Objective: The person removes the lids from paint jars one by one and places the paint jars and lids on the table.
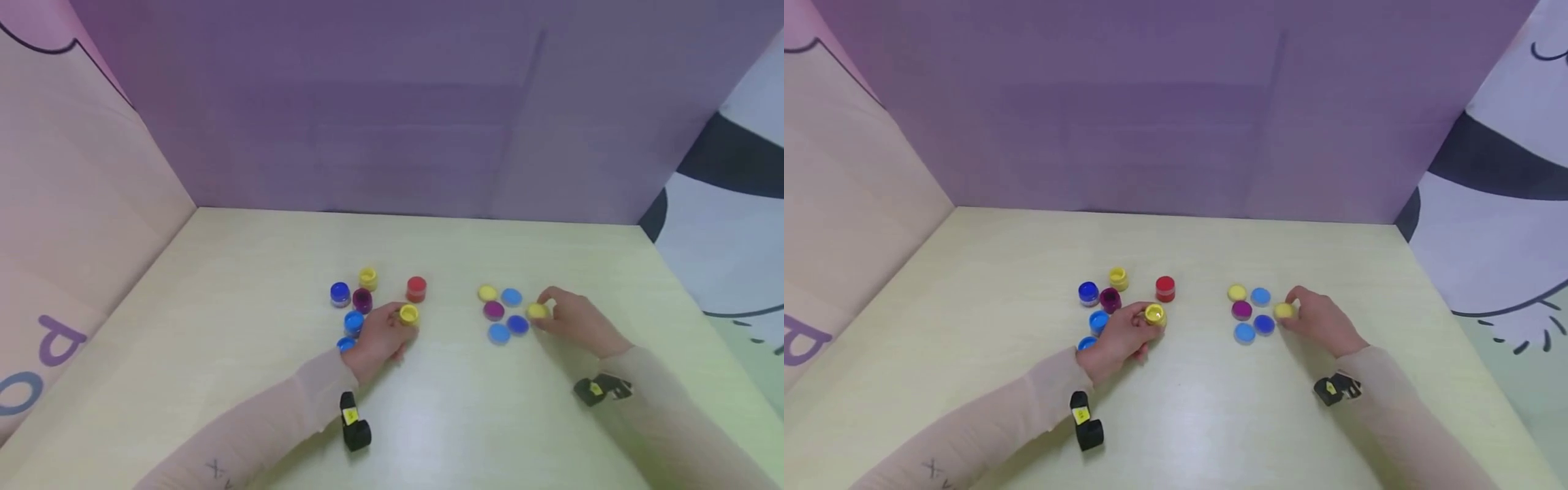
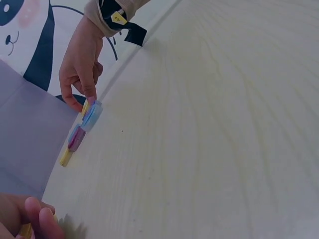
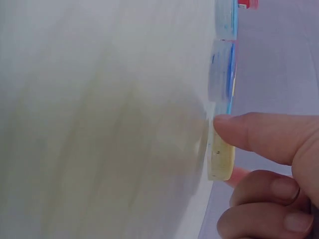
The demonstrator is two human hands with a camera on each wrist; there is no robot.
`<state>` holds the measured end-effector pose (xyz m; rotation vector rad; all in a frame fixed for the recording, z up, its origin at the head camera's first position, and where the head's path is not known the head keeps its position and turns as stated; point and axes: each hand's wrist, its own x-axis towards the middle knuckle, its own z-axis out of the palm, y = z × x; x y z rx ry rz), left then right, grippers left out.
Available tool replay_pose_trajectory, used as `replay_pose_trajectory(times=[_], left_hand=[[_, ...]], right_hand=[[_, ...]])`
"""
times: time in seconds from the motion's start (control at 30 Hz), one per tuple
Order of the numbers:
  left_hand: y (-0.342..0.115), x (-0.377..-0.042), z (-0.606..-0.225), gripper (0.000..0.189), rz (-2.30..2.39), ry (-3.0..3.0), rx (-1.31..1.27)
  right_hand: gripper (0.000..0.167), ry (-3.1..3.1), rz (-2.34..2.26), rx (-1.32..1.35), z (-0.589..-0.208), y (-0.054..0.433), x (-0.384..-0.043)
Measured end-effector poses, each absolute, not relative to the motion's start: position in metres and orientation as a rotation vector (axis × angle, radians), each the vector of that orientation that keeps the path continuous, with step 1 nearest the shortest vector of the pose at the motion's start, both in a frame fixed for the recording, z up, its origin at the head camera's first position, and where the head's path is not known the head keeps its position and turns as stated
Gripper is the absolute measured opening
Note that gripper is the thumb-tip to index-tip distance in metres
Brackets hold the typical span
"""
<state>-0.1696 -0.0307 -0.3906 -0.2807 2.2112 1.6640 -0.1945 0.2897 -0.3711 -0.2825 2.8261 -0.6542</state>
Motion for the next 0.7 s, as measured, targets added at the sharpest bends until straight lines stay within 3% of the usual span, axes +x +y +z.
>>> replay_pose_trajectory(times=[0.7], left_hand=[[-0.0283, -0.1719, -0.3905, 0.056, 1.621, 2.222, -0.289]], right_hand=[[0.04, 2.774, -0.625, -0.24, -0.3717, 0.2935, -0.1965]])
